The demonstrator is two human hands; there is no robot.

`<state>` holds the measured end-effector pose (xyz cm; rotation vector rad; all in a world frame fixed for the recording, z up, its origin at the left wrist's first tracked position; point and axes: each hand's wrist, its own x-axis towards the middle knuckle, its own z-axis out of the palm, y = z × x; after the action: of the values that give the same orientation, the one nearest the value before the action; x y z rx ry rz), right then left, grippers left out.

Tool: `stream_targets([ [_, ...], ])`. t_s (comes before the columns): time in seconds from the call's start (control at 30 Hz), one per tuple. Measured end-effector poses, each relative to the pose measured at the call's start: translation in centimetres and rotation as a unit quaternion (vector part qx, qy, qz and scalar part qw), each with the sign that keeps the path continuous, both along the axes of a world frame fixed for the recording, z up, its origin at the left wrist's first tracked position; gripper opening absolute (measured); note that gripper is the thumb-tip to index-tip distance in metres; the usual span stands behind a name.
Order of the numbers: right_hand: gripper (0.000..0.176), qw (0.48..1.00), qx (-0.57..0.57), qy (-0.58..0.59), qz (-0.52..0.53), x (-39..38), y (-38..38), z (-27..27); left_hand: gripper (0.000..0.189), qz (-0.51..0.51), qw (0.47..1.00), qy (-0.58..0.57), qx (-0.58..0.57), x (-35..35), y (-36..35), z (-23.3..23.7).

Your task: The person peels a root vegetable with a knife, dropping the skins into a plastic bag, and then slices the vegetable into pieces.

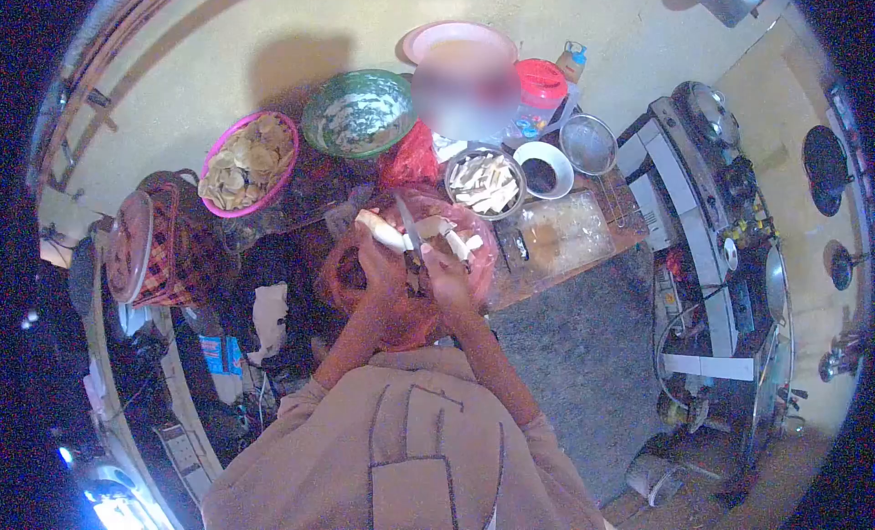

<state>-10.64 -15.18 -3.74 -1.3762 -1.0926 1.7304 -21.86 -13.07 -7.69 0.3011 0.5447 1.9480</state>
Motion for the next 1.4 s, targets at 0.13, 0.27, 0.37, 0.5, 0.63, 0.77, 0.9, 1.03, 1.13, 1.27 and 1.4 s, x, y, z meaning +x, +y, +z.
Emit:
stream_targets([
  [0.13, 0.034, 0.958, 0.273, -0.088, 0.012, -0.2, 0.2, -2.6, 0.045, 0.054, 0.995, 0.001, -0.080, 0.4, 0.1, -0.3],
  [0.27, 0.037, 0.953, 0.272, -0.133, 0.012, -0.4, -0.6, -1.1, 0.049, 0.068, 0.989, 0.093, -0.089, 1.2, -0.6, 1.0],
  [0.37, 0.038, 0.946, 0.200, -0.248, 0.055, -0.2, -0.9, 1.6, 0.043, 0.155, 0.975, 0.134, -0.089, 2.2, -0.4, 2.0],
  [0.5, 0.038, 0.955, 0.188, -0.229, 0.031, -0.3, -0.7, -0.1, 0.046, 0.111, 0.985, 0.133, 0.013, 1.2, -0.4, 0.7],
  [0.63, 0.042, 0.988, 0.141, 0.004, -0.068, -0.2, 0.1, -1.6, 0.042, 0.034, 0.997, 0.003, 0.067, 0.4, -0.5, 1.9],
  [0.77, 0.041, 0.997, 0.052, -0.051, -0.034, 1.6, 0.9, -0.5, 0.039, -0.065, 0.987, -0.113, 0.098, -0.7, -0.2, 2.3],
  [0.9, 0.042, 0.988, 0.004, -0.147, 0.035, 2.3, 1.3, 0.1, 0.035, -0.126, 0.975, -0.170, 0.070, -1.5, -0.2, 2.5],
  [1.03, 0.040, 0.984, 0.166, -0.057, -0.021, 2.1, 1.4, -2.3, 0.030, -0.192, 0.959, -0.199, 0.058, -2.1, 0.0, 2.1],
  [1.13, 0.039, 0.991, 0.119, -0.060, -0.003, 2.9, 1.4, -2.0, 0.027, -0.254, 0.921, -0.291, 0.053, -2.3, 0.3, 1.5],
  [1.27, 0.037, 0.994, 0.110, 0.005, -0.012, 3.7, 1.5, -2.7, 0.025, -0.287, 0.897, -0.337, 0.005, -2.1, -0.2, 2.7],
  [1.4, 0.039, 0.991, 0.096, 0.091, -0.037, 5.4, 2.0, -2.8, 0.029, -0.331, 0.925, -0.189, -0.001, -1.8, 0.5, 1.5],
])
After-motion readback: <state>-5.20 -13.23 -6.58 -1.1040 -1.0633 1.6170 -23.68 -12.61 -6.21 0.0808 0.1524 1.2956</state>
